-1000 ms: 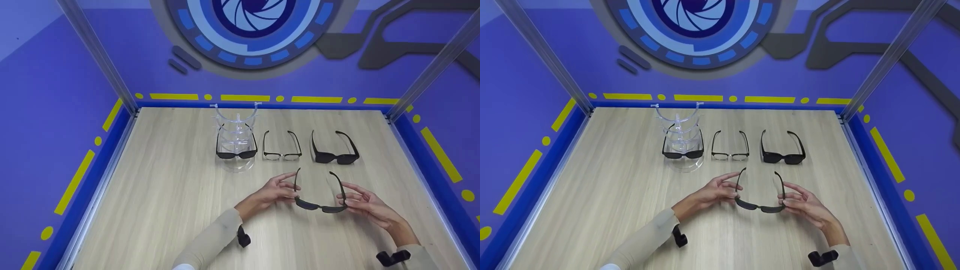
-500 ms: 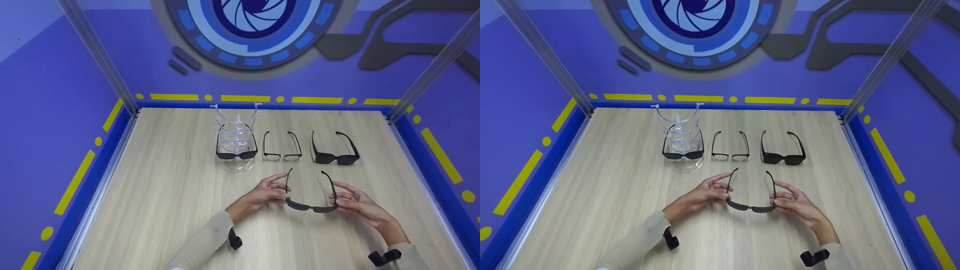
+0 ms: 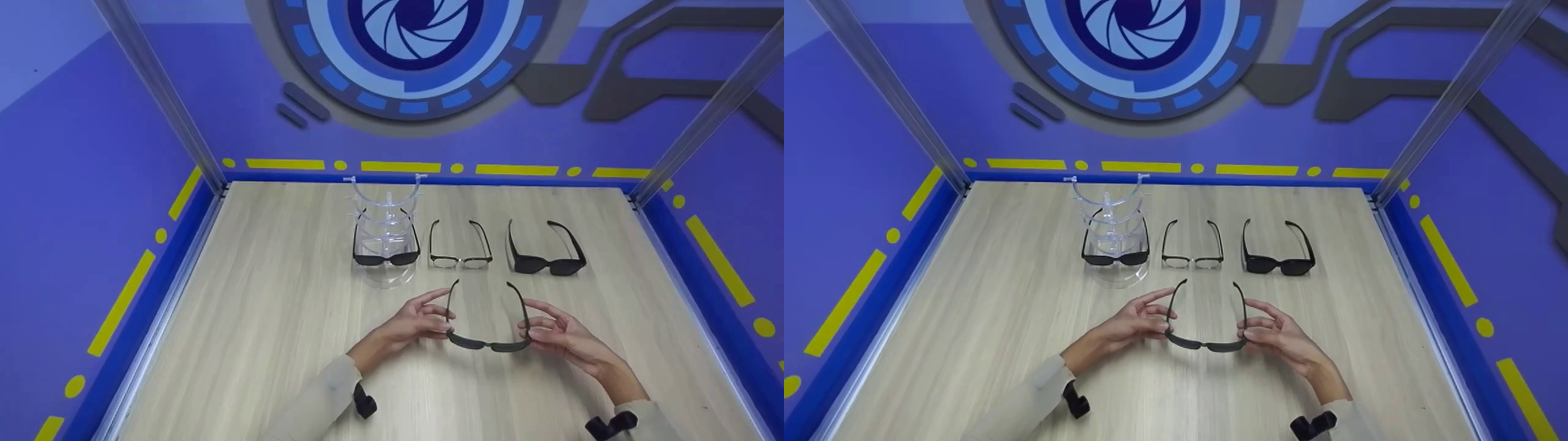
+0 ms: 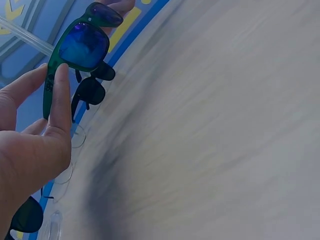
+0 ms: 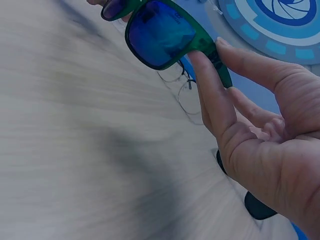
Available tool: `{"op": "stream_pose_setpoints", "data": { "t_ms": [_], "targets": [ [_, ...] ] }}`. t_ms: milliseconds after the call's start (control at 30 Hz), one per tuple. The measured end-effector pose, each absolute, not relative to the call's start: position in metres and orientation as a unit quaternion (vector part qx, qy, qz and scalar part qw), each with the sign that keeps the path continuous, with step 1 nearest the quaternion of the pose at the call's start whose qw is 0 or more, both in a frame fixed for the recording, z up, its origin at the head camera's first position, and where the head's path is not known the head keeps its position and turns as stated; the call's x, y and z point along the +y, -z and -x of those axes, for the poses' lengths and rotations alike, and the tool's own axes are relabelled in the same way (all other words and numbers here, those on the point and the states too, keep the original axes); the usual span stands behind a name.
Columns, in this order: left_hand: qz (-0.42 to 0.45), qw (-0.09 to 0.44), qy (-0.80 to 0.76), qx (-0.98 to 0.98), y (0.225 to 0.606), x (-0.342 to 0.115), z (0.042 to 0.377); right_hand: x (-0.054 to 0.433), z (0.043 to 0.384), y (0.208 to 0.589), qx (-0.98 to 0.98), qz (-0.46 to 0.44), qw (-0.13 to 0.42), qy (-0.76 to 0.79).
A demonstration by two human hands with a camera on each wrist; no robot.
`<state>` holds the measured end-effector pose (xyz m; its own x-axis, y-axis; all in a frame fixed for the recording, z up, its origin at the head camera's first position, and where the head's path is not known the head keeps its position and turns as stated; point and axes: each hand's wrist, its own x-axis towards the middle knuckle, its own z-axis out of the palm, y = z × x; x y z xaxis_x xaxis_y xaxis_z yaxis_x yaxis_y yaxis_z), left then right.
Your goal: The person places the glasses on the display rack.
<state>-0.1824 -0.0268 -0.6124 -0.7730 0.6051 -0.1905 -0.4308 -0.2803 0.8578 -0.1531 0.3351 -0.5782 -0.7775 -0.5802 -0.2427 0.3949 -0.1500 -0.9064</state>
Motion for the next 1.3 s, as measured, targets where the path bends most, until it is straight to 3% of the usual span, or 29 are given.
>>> {"op": "stream_pose_setpoints", "data": {
  "t_ms": [633,1300],
  "targets": [
    [-0.074,0.299,-0.797,0.52,0.607,-0.061,0.186,0.298,0.163,0.596,0.533,0.083,0.307,0.784],
    [-0.059,0.264,-0.791,0.548,0.6,-0.094,0.191,0.262,0.167,0.584,0.588,0.033,0.287,0.756]
  ]
}}
